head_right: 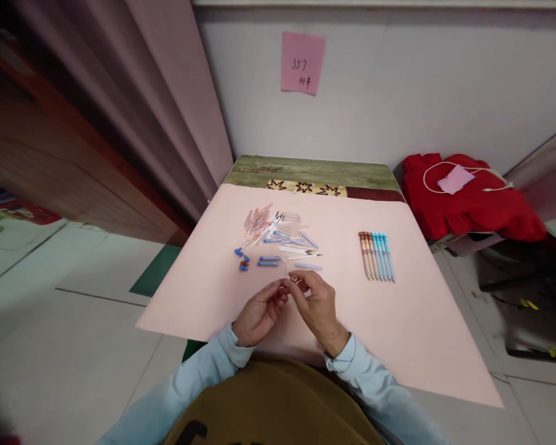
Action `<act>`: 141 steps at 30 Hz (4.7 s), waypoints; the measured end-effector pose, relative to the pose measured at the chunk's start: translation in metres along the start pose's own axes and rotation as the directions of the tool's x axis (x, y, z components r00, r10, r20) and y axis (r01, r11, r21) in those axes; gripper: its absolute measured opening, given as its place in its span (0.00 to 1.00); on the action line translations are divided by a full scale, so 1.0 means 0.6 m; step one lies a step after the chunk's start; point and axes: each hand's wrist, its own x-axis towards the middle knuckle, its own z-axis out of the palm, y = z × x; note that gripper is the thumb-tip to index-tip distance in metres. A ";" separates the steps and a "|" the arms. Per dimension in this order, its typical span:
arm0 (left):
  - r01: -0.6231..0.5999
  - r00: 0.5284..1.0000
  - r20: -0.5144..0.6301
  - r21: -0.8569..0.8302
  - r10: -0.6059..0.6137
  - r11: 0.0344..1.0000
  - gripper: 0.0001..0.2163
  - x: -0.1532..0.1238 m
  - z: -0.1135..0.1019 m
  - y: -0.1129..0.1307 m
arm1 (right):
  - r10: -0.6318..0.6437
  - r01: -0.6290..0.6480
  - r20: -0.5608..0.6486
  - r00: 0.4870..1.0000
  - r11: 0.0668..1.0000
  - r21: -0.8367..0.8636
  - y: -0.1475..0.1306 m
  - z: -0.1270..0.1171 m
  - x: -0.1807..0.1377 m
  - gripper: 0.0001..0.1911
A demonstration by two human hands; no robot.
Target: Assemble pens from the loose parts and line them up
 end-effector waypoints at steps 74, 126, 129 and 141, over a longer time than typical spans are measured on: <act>-0.446 0.893 0.027 0.196 0.450 0.874 0.17 0.057 -0.029 0.042 | 0.590 -0.714 0.497 0.637 0.206 0.670 0.075 0.048 0.001 0.19; -0.240 0.950 0.171 -0.130 0.260 0.962 0.05 0.044 -0.083 0.061 | -0.007 0.097 0.168 0.986 0.838 -0.536 0.048 0.076 0.030 0.11; -0.240 0.941 0.220 -0.101 0.257 0.965 0.04 0.041 -0.082 0.060 | 0.010 0.036 0.102 0.995 0.898 -0.439 0.014 0.041 0.025 0.13; -0.292 0.899 0.349 0.029 0.265 0.956 0.08 0.033 -0.077 0.049 | 0.092 -0.053 0.164 0.982 0.972 -0.228 -0.052 0.004 -0.007 0.15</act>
